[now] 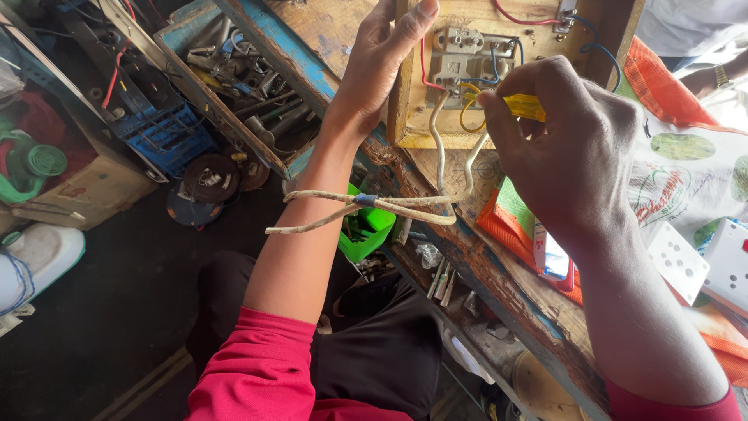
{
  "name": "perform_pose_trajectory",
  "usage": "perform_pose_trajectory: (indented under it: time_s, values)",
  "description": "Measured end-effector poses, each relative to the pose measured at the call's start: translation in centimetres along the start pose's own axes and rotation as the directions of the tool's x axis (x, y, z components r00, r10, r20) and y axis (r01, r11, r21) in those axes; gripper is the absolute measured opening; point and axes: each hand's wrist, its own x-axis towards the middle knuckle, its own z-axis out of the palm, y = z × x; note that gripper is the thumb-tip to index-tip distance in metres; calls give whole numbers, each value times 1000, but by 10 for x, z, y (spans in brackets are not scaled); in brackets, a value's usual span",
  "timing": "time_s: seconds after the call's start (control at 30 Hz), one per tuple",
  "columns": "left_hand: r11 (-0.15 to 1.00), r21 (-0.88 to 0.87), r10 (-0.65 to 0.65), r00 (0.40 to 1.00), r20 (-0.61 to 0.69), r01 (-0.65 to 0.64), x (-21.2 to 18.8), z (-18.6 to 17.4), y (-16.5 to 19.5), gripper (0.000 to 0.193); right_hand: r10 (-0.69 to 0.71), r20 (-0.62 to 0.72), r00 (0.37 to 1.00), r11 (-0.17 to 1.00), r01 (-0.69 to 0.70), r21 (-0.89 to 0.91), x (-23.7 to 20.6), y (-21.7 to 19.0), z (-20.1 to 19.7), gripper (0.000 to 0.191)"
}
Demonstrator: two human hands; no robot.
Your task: The person sits on the floor at a low workbench and repairs a wooden switchboard box containing electrical sockets and wiring. They use a screwdriver to loosen and tighten screws on socket plates, reposition wires inside the box, and handle pliers while adjusting the board components.
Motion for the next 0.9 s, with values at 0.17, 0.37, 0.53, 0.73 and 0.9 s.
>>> perform_pose_trajectory:
  time_s: [0.17,0.37,0.53,0.73,0.9]
  values:
    - [999,35,-15,1000,-8,15,-1,0,0,71,-36,65,997,999,36,0,2,-1,-4,13]
    - [1000,-4,-6,1000,3,6,0,0,0,69,-136,21,990,986,138,-97,5,-6,-5,27]
    - [999,-41,-2,1000,23,3,0,0,1,67,208,50,977,975,-211,72,4,-3,-2,21]
    - [1000,4,9,1000,14,-9,0,-1,-1,66,-67,7,998,997,67,37,1,2,-4,16]
    - [999,-14,33,999,31,-33,0,-1,-1,67,124,7,992,992,-124,-33,0,-4,-6,24]
